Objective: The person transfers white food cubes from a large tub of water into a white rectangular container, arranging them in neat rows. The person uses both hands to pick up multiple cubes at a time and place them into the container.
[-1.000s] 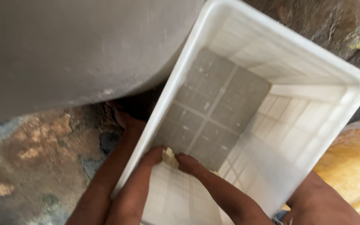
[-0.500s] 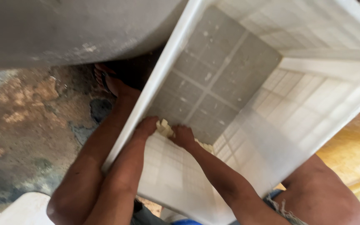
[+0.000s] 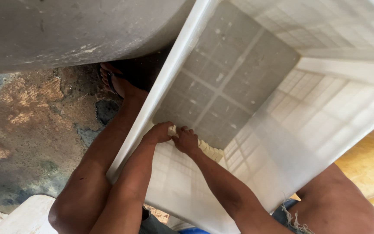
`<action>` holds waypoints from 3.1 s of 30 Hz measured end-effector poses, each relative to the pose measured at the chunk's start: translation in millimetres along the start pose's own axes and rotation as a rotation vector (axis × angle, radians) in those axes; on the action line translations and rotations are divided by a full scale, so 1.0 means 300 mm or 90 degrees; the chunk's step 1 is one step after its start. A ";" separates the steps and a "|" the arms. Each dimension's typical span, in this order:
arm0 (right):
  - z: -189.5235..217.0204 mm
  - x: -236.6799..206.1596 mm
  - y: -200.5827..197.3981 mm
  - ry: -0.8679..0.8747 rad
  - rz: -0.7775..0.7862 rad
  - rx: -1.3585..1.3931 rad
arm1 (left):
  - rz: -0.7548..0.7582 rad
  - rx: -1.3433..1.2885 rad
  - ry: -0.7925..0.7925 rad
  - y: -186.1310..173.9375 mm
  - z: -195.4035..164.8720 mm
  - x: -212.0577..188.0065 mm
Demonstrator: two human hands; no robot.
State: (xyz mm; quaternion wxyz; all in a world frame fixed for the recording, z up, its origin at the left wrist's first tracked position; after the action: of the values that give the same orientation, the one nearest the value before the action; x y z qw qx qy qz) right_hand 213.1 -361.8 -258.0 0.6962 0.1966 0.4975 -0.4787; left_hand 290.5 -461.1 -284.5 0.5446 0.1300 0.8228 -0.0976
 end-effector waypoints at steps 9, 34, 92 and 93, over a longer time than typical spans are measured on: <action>0.074 -0.115 -0.340 -0.049 -0.084 0.057 | -0.076 0.193 -0.070 -0.014 -0.063 -0.030; -1.352 -1.354 -0.220 0.235 -0.703 0.198 | -0.251 -0.140 0.190 0.239 -0.541 -0.224; 0.390 -1.100 -0.581 -0.456 -0.433 0.322 | -0.078 -0.786 0.709 -0.036 -0.615 -1.044; 0.369 -1.018 -0.589 -0.454 -0.399 0.356 | -0.213 -0.584 0.600 -0.110 -0.555 -1.027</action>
State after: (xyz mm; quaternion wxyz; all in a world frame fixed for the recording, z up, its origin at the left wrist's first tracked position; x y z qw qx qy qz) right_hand 102.3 -383.1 94.3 0.5671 0.0424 0.1191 -0.8139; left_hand 249.9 -475.2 64.7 0.1053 -0.2147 0.9394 0.2458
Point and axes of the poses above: each hand's wrist, its own x-axis towards the middle knuckle, its own y-axis out of the palm, z = x × y, the point moved 6 cm from there along x, towards the middle knuckle, and after that the axes turned 13 degrees about z, right-handed, at the moved point
